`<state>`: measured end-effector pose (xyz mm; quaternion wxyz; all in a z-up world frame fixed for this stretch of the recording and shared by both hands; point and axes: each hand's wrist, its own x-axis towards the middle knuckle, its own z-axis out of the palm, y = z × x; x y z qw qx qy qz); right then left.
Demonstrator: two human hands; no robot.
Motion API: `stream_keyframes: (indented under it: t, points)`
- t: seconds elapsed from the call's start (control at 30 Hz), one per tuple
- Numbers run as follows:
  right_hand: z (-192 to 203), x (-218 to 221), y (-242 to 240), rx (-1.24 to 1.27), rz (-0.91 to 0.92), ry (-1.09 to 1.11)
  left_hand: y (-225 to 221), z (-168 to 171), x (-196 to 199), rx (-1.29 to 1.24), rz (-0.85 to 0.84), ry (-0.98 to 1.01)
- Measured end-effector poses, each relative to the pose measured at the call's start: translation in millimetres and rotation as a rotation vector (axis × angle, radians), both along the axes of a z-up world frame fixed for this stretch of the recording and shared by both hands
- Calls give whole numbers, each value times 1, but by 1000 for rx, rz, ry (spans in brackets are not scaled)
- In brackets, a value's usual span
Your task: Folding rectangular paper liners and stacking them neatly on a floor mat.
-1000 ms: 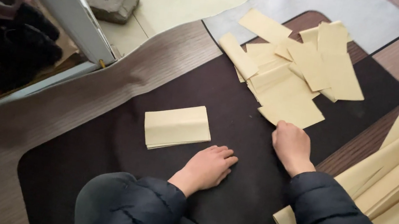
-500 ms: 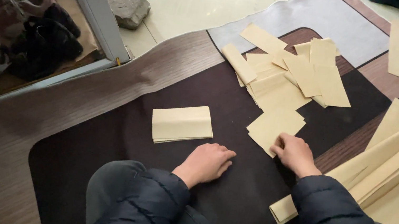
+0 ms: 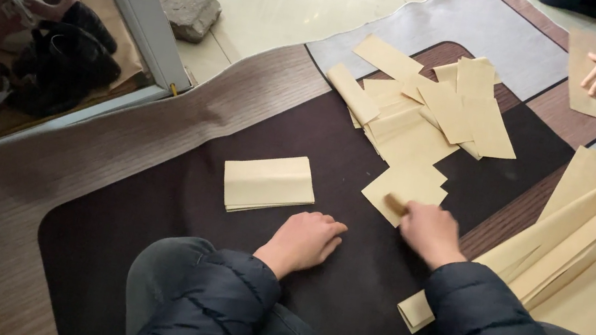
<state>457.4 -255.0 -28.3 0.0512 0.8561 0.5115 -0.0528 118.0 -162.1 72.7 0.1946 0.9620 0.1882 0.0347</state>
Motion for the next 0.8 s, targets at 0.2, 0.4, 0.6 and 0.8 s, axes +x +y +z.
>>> stream_keyframes:
  t: [0.2, 0.4, 0.6, 0.8]
  points:
    - [90, 12, 12, 674, -199, 469, 13, 17, -9, -218, 202, -386]
    - [116, -26, 17, 753, -290, 1557, 62, -38, 11, -915, 610, -740]
    - [99, -49, 22, 574, -344, 1586, 91, -50, -7, -1039, 733, -835]
    - [38, -77, 25, 309, -188, 1225, 127, -67, -65, -660, 705, -502]
